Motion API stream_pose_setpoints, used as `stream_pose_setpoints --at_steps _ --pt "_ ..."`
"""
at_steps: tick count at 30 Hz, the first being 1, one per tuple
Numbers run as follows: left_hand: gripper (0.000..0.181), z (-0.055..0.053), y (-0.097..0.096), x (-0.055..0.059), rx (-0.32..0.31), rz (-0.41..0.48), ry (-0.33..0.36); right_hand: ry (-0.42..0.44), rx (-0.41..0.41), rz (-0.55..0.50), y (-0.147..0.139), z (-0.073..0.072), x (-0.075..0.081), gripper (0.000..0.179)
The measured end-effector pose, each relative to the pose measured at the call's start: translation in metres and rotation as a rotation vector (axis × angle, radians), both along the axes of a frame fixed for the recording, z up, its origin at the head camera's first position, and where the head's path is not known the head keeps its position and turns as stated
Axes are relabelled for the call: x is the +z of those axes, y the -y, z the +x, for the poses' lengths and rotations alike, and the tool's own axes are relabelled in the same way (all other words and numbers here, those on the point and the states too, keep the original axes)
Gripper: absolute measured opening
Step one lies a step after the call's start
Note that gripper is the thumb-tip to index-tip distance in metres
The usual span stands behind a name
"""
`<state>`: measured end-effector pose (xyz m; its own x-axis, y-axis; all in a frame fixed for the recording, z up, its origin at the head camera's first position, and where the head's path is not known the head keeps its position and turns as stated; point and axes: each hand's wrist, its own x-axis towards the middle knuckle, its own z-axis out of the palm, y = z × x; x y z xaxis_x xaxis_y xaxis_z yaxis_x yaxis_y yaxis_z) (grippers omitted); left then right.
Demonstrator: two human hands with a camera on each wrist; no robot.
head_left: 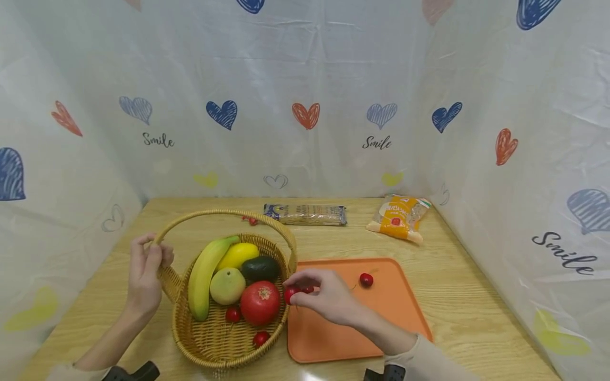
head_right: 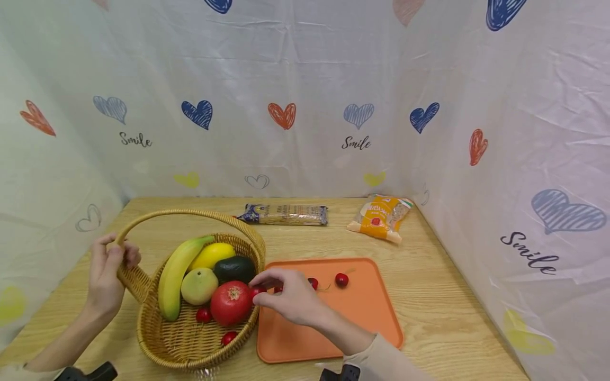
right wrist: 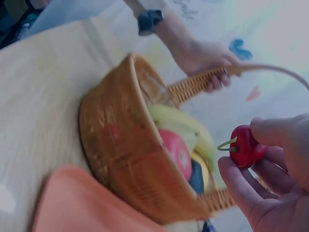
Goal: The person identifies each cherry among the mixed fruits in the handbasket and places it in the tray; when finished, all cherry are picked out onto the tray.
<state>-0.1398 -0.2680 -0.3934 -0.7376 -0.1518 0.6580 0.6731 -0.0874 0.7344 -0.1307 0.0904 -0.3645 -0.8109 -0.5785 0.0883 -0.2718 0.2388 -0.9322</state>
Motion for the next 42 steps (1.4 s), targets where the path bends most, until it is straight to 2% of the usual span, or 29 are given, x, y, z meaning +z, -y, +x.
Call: stream_pose_setpoints --at_steps 6,12,17,25,32,38,42 --pt "0.015 0.004 0.001 0.0 0.041 0.017 0.082 0.02 -0.085 0.043 -0.022 -0.013 0.0 0.031" --pt "0.018 0.003 0.004 0.0 -0.033 0.032 0.063 0.037 -0.199 0.096 -0.048 -0.022 -0.005 0.03" --pt "0.018 0.003 0.006 0.0 -0.068 0.035 0.056 0.011 -0.22 0.114 -0.061 -0.024 -0.01 0.029" --pt "0.019 0.004 0.008 -0.001 -0.077 0.028 0.058 0.09 -0.199 0.117 -0.059 -0.022 -0.014 0.032" --pt "0.018 0.003 0.007 0.001 -0.074 0.013 0.051 0.037 -0.121 0.09 -0.053 -0.014 -0.025 0.033" --pt "0.018 0.003 0.007 0.0 -0.089 0.019 0.036 0.036 -0.098 0.081 -0.049 -0.012 -0.035 0.032" --pt "0.019 0.003 0.007 0.001 -0.092 0.017 0.036 0.067 -0.08 0.068 -0.048 -0.01 -0.04 0.033"
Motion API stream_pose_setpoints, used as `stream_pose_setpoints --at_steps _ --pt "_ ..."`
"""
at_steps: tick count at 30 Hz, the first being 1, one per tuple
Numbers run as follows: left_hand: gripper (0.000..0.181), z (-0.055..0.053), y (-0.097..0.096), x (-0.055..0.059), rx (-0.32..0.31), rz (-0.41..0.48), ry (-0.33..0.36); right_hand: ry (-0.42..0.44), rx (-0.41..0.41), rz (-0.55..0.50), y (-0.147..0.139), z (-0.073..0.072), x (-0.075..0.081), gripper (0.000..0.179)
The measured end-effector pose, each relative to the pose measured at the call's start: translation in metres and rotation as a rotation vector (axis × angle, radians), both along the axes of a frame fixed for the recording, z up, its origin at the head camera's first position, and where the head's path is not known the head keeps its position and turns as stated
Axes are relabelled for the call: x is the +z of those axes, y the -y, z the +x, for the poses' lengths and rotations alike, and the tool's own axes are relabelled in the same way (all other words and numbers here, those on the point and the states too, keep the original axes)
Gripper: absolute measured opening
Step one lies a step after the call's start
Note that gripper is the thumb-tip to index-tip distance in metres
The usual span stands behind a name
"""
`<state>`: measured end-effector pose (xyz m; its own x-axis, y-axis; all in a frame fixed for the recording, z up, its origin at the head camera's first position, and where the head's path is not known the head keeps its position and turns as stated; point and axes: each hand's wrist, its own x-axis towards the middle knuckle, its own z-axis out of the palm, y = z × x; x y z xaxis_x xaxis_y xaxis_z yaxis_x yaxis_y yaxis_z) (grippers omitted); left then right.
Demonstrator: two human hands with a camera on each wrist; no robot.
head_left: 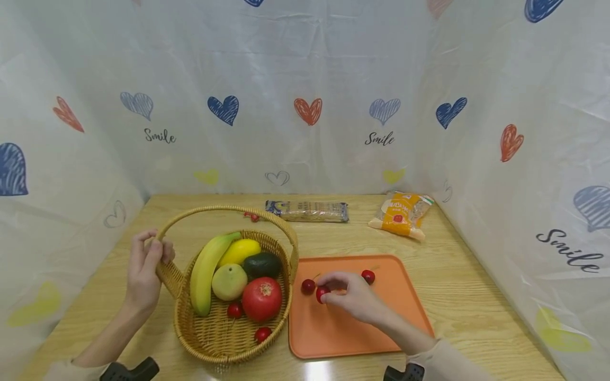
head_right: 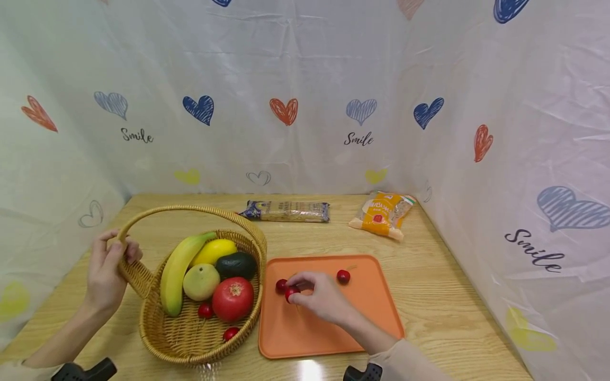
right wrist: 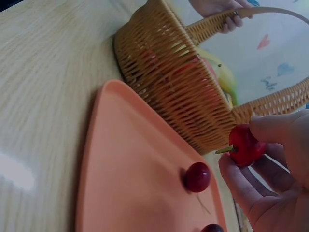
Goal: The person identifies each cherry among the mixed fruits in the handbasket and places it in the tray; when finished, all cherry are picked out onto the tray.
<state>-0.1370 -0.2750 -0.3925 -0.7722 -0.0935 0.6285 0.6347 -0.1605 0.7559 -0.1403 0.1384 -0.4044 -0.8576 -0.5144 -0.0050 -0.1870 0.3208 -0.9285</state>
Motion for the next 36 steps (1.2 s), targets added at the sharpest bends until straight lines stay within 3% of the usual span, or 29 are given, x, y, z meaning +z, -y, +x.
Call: stream_pose_setpoints --at_steps 13,21,36 --pt "0.02 0.0 -0.003 0.003 0.015 -0.021 -0.002 0.05 0.043 -0.032 0.011 0.017 -0.026 0.026" --pt "0.018 0.001 -0.003 0.004 0.029 -0.024 0.014 0.067 0.046 0.011 0.016 0.025 -0.041 0.021" --pt "0.018 0.002 -0.002 0.003 0.04 -0.03 0.013 0.084 0.053 0.023 0.02 0.028 -0.045 0.022"
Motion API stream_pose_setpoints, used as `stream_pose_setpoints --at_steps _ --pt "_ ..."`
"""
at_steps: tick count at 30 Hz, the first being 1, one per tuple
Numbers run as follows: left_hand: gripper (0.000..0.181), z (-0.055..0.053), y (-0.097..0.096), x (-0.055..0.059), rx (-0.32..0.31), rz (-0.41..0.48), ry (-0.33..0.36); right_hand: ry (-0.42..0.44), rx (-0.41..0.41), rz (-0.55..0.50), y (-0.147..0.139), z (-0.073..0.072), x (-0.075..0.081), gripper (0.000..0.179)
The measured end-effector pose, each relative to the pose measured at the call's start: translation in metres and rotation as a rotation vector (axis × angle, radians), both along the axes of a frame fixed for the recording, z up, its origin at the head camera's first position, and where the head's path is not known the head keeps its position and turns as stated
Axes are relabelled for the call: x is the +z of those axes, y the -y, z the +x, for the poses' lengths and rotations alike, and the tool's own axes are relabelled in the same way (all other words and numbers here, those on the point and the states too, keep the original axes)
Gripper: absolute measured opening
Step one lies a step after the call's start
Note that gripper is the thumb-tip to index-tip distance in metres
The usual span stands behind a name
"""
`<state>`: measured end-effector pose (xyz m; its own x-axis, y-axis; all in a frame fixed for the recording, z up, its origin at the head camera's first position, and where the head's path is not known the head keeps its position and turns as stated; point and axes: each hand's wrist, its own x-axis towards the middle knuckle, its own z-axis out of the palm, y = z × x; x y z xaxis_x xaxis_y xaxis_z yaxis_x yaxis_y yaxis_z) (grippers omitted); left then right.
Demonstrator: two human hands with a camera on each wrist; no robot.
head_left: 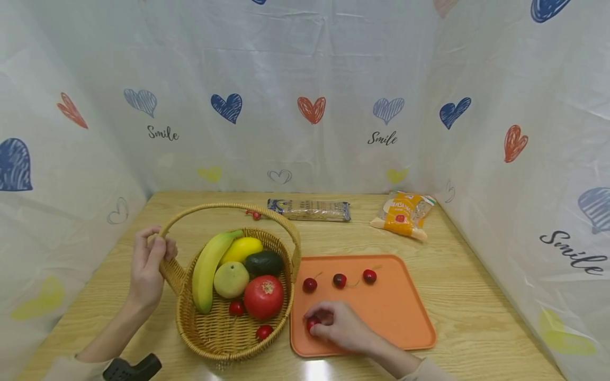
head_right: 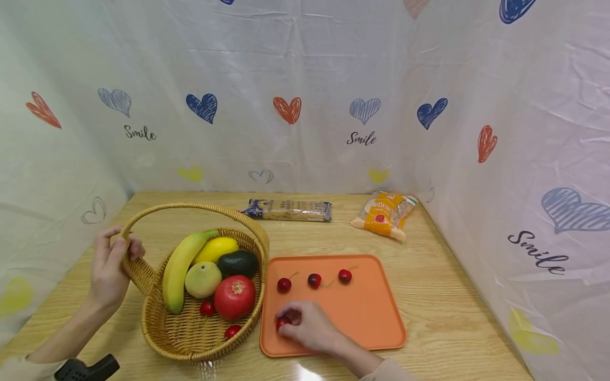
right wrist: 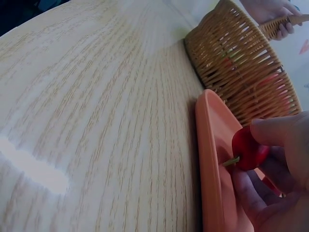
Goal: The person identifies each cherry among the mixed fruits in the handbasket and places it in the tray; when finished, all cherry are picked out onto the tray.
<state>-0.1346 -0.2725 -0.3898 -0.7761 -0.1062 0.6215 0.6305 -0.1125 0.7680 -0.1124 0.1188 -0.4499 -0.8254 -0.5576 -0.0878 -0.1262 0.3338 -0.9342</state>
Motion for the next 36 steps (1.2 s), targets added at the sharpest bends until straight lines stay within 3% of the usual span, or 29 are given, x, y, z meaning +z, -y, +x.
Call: stream_pose_setpoints --at_steps 15,22,28,36 --pt "0.018 0.0 0.001 0.0 0.001 -0.001 -0.003 -0.055 -0.01 0.031 0.003 0.0 0.001 0.028" --pt "0.019 -0.001 0.001 0.0 -0.001 -0.001 -0.005 -0.072 -0.041 -0.016 -0.002 -0.007 0.021 0.029" --pt "0.019 -0.001 0.001 0.0 -0.01 -0.004 -0.008 -0.117 0.002 -0.095 -0.001 -0.01 0.043 0.026" --pt "0.019 0.0 0.002 -0.001 -0.012 0.008 0.012 -0.054 0.073 -0.203 0.022 -0.004 0.065 0.033"
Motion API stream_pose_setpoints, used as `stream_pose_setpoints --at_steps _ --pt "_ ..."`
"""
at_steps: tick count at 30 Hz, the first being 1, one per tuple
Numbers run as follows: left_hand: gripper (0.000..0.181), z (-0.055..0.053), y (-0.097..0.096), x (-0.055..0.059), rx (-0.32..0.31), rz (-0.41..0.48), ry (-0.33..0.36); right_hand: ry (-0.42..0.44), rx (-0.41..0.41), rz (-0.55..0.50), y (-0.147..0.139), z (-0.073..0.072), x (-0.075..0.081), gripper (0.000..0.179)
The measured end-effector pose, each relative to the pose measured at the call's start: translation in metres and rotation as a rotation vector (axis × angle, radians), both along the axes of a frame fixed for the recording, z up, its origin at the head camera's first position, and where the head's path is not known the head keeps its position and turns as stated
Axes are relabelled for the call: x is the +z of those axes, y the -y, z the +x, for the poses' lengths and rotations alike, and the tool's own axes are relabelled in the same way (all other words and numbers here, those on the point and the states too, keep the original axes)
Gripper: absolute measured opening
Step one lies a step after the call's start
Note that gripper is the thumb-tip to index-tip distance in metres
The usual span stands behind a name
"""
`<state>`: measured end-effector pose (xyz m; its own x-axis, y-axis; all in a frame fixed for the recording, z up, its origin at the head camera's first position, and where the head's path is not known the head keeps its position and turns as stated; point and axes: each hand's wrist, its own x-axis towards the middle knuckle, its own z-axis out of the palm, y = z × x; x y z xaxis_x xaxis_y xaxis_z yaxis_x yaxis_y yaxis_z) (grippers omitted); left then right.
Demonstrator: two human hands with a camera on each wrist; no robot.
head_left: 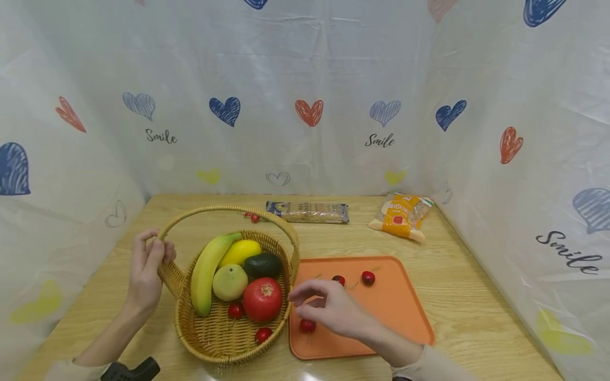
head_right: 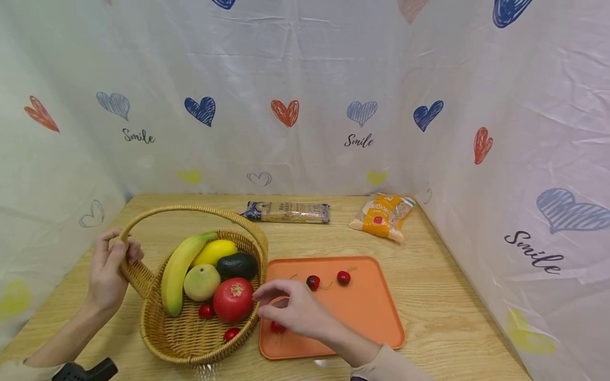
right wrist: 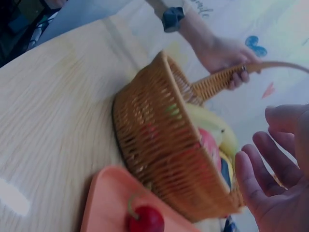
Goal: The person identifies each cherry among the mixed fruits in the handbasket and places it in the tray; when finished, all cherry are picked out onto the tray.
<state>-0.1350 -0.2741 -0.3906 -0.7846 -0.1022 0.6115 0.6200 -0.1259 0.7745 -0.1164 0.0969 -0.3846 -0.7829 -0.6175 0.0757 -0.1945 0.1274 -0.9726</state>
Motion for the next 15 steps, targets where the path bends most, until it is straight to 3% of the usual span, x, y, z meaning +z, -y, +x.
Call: stream_pose_setpoints --at_steps 8,15 --pt "0.021 0.0 0.001 -0.001 -0.006 0.007 -0.012 0.028 0.072 -0.037 0.033 -0.004 0.009 0.032" --pt "0.021 -0.001 0.0 -0.001 -0.011 0.02 -0.023 -0.039 0.061 0.028 0.056 -0.013 0.01 0.028"
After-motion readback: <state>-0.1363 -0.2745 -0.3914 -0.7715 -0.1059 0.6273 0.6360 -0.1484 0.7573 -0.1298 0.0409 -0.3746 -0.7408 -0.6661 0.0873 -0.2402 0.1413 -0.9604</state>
